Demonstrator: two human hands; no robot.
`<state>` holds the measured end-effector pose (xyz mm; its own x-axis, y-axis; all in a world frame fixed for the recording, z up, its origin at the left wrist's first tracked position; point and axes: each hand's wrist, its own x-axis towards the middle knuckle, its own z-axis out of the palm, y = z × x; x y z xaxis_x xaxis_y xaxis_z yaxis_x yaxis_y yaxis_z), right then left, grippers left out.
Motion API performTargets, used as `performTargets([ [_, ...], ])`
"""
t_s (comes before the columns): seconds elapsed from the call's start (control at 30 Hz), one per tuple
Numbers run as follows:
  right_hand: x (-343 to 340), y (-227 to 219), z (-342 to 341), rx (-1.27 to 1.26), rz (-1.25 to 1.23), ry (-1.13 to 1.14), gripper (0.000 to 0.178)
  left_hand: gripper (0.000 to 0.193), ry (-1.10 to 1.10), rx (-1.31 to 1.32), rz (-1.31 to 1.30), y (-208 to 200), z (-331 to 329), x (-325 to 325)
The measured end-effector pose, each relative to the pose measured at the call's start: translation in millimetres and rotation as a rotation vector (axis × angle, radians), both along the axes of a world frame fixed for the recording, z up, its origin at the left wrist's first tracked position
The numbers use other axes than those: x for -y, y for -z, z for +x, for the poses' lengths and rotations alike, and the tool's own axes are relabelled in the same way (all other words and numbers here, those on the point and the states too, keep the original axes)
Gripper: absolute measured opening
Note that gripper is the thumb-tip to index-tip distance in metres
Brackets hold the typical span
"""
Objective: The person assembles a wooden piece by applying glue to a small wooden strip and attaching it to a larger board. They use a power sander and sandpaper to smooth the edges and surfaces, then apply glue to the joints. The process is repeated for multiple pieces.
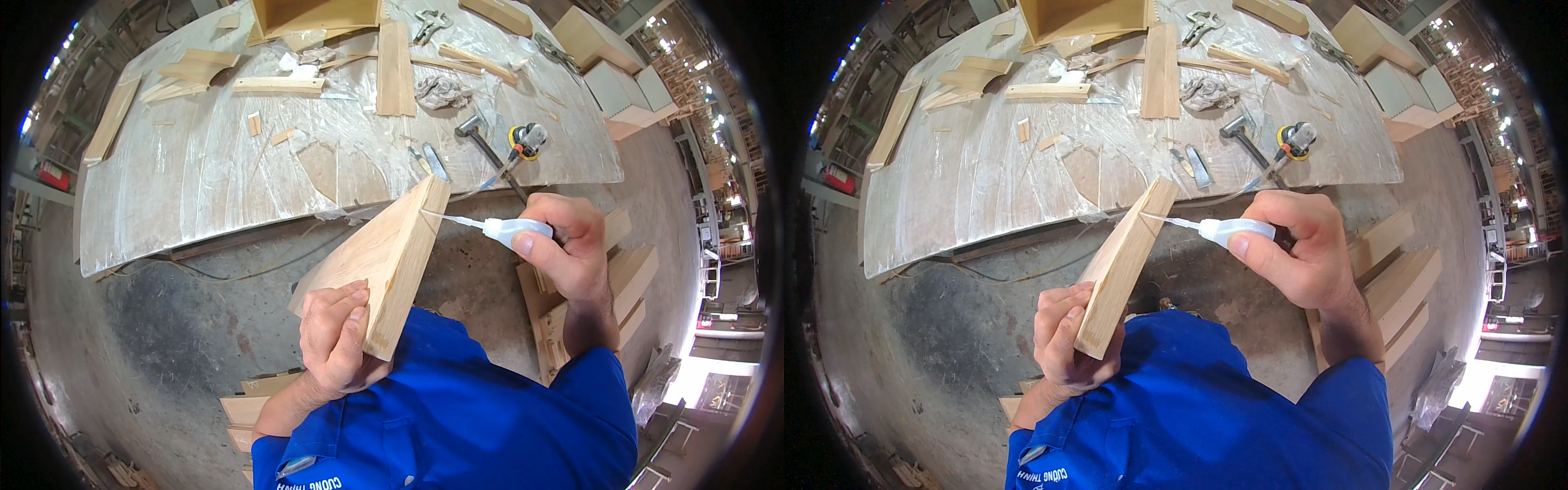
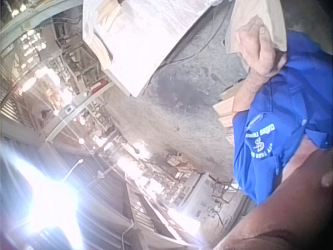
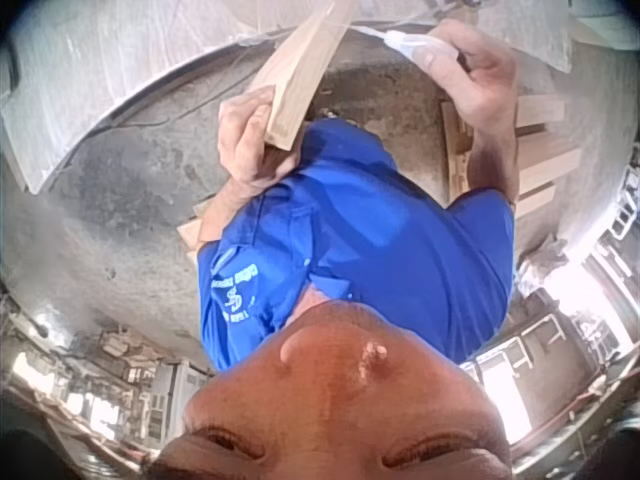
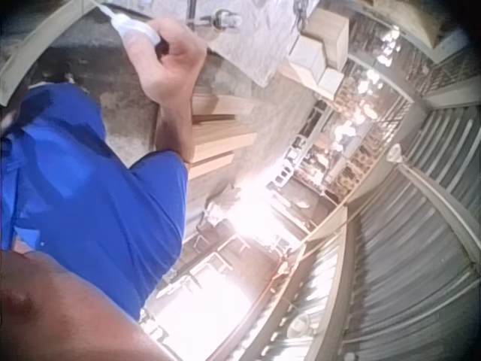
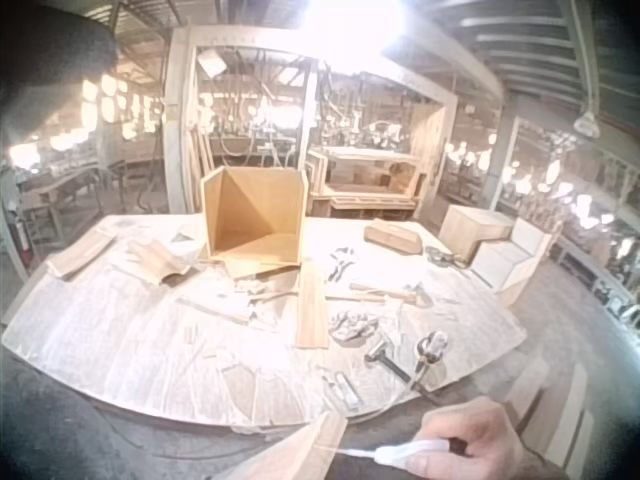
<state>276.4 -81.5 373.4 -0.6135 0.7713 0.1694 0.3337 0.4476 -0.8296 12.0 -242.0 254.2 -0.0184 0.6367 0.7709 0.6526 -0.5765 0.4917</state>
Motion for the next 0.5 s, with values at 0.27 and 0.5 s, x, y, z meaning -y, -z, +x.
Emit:
performTargets([
  [0.27, -1.3, 6.6, 0.1, -0.038, -0.002, 0.063, 0.01, 0.078, -0.004, 0.0, -0.001, 0.4, 0.6, -0.6],
  [0.5, -2.4, 2.5, 2.0, 0.0, 0.002, 0.022, 0.008, 0.08, -0.001, -0.001, -0.004, -0.6, 0.8, 0.1],
])
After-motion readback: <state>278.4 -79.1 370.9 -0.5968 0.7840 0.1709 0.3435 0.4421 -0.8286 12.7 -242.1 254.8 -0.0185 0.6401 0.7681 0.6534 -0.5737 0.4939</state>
